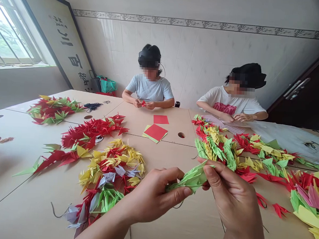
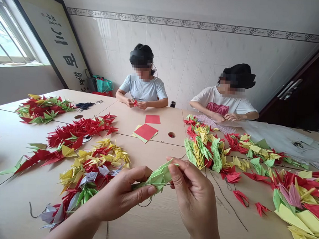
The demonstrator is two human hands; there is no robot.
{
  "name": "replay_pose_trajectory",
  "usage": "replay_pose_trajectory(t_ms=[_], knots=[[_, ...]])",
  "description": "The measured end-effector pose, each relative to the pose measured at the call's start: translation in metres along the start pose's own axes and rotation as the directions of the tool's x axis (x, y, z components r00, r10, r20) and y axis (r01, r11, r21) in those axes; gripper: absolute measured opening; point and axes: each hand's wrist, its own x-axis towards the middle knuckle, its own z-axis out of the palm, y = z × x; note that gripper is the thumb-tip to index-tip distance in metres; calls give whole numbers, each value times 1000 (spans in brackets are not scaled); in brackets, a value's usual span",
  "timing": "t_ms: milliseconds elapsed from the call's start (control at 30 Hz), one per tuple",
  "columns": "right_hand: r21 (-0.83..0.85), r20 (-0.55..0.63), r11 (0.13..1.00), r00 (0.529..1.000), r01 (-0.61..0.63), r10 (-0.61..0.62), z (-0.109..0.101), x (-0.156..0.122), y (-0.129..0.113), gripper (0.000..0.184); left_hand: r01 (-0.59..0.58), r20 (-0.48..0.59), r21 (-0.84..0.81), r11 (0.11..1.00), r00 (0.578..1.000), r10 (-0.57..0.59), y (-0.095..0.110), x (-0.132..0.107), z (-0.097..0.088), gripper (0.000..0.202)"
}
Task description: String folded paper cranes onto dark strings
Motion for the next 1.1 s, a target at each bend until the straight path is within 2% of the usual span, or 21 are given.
replay_pose_trajectory(t_ms=[133, 333, 400, 533, 667, 733, 933, 1100], knots=[[11, 123, 996, 988, 89, -90, -4, 4, 2, 15, -17, 58, 18, 1000, 998, 15, 0, 0, -2, 24], [3, 282, 997, 957, 72, -70, -8, 4, -4, 27, -20, 62, 10, 1000, 998, 19, 0, 0, -1, 23], [8, 267, 1000, 964, 15, -17, -8, 1, -6, 29, -9, 46, 6, 1000, 999, 9, 0, -1, -1, 23], [-23, 153, 997, 985, -74, 77, -5, -1, -4, 25, 16, 18, -13, 1000, 1000, -16, -1, -1, 0, 27], [43, 56, 999, 998, -13, 11, -7, 2, 4, 20, 38, -24, -27, 999, 999, -39, -1, -2, 1, 29], [74, 63, 997, 998, 1, -6, -7, 4, 4, 19, 42, -47, -47, 998, 998, -44, -1, -2, 1, 29], [94, 125, 990, 988, -108, 96, 4, -2, -7, 21, 58, -55, -83, 995, 997, -63, -4, -2, 2, 28], [150, 170, 986, 984, -77, 51, 6, -2, -4, 20, 31, -66, -77, 997, 997, -36, -6, -1, 3, 27]])
